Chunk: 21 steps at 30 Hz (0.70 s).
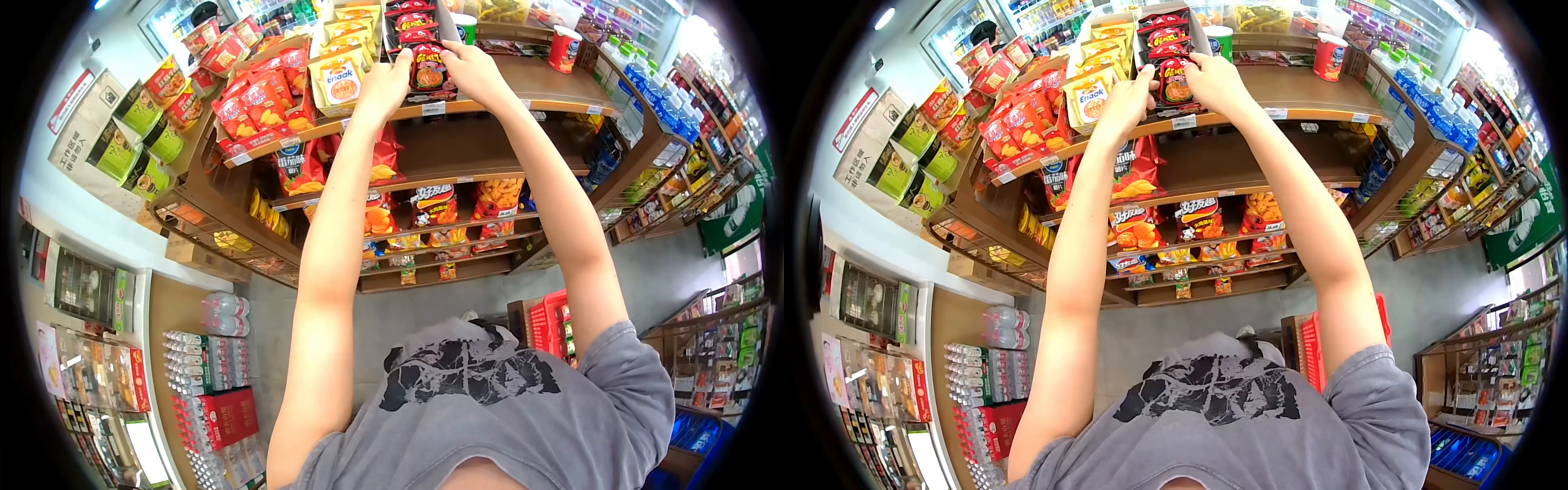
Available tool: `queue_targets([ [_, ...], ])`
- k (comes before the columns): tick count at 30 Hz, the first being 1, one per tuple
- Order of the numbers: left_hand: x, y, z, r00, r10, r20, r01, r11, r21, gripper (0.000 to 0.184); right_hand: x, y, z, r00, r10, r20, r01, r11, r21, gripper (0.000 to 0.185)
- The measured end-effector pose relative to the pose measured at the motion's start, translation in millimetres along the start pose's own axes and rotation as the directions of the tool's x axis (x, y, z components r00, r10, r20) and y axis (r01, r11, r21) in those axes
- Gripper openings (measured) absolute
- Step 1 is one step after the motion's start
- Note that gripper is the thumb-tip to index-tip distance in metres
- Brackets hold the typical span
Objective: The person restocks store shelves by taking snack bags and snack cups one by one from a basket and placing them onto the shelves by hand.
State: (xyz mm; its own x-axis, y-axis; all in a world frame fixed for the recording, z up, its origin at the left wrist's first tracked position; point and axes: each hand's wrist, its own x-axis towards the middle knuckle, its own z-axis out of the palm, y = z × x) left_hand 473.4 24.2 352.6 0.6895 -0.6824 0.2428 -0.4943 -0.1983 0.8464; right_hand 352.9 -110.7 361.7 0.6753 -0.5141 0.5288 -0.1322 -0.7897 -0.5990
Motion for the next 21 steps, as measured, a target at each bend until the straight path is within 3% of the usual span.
queue_targets([
  [6, -31, -2, -20, 0.990, 0.115, -0.077, -0.124, 0.983, -0.134, 0.057, -21, 6, 4, 0.980, 0.074, -0.185, -0.036, 0.979, 0.201, 0.051],
  [9, -51, -6, -15, 0.985, 0.159, -0.073, -0.175, 0.910, -0.376, 0.047, -45, -2, 4, 0.966, 0.154, -0.206, -0.077, 0.937, 0.340, 0.047],
  [12, -69, -14, 1, 0.977, 0.206, -0.051, -0.207, 0.877, -0.433, 0.045, -73, -5, 9, 0.936, 0.231, -0.267, -0.097, 0.895, 0.435, 0.042],
  [14, -82, -19, 17, 0.978, 0.206, -0.019, -0.189, 0.854, -0.485, 0.044, -98, -6, 13, 0.929, 0.278, -0.243, -0.098, 0.820, 0.563, 0.037],
  [19, -121, -44, 63, 0.974, 0.172, 0.148, -0.061, 0.826, -0.560, 0.039, -183, 11, 11, 0.909, 0.370, -0.192, -0.192, 0.781, 0.595, 0.034],
  [21, -139, -57, 92, 0.960, 0.129, 0.250, 0.044, 0.808, -0.587, 0.038, -237, 3, -4, 0.840, 0.499, -0.214, -0.302, 0.758, 0.579, 0.034],
])
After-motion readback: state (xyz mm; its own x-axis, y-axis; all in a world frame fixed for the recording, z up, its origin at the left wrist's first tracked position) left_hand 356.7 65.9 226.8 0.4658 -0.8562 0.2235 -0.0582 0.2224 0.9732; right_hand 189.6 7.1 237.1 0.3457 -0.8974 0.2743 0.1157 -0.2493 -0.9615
